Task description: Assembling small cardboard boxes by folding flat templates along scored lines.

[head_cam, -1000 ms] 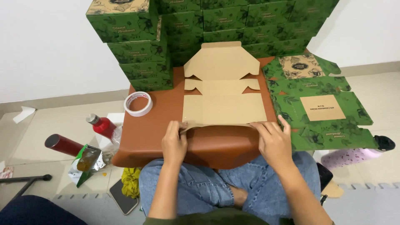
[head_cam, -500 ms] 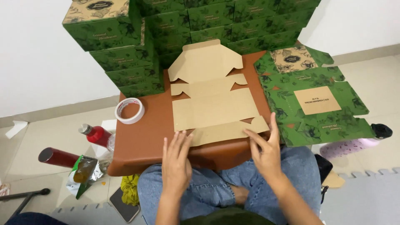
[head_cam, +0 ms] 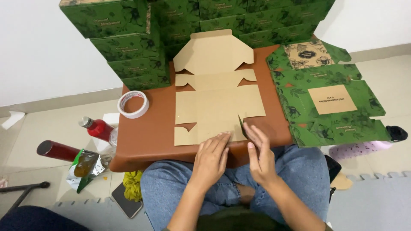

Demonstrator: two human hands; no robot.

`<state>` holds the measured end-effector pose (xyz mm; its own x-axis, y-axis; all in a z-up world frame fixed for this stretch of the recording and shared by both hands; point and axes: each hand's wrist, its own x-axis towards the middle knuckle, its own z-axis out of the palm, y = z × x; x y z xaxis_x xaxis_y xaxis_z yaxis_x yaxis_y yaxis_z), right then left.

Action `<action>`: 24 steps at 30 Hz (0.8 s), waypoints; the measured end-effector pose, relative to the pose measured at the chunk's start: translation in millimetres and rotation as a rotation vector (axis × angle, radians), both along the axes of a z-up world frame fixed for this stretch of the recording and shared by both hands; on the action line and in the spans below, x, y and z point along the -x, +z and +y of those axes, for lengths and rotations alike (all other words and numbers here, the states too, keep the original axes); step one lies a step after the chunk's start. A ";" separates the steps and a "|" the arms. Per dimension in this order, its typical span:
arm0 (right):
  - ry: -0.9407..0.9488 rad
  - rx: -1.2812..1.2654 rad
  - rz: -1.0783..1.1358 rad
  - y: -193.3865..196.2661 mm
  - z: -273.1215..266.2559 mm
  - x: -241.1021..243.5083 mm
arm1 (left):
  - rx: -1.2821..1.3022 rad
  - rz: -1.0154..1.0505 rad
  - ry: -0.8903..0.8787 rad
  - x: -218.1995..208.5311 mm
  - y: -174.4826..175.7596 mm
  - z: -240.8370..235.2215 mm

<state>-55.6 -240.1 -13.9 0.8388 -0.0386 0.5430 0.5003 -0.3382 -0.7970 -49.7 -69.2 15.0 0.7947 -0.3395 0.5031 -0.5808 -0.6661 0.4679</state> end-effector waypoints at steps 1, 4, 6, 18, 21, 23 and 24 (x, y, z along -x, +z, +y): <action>0.006 0.001 0.002 0.1 -1.7 -1.7 | 0.001 0.002 0.006 -2.4 -5.3 2.7; -0.084 0.383 -0.175 0.5 -7.6 -7.1 | 0.109 0.106 0.000 -8.4 -16.1 6.7; -0.085 0.608 -0.181 0.6 -10.6 -10.9 | 0.118 0.065 0.020 -9.7 -16.3 5.7; -0.089 0.828 -0.117 11.8 -7.1 -0.8 | -0.062 0.097 -0.021 -66.6 -7.1 18.7; -0.080 0.851 -0.071 10.4 -8.1 -13.9 | -0.065 0.112 -0.017 -64.6 -7.2 19.0; -0.077 0.868 -0.056 11.4 -7.6 -29.1 | -0.047 0.140 -0.024 -64.2 -7.7 18.7; -0.076 0.883 -0.051 13.1 -6.7 -37.1 | -0.032 0.158 -0.031 -64.1 -6.4 19.2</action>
<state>-18.5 -246.7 -0.7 0.8251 0.3574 0.4376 0.4791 -0.8531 -0.2065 14.3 -50.0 8.7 0.8521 -0.3789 0.3610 -0.5220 -0.6651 0.5340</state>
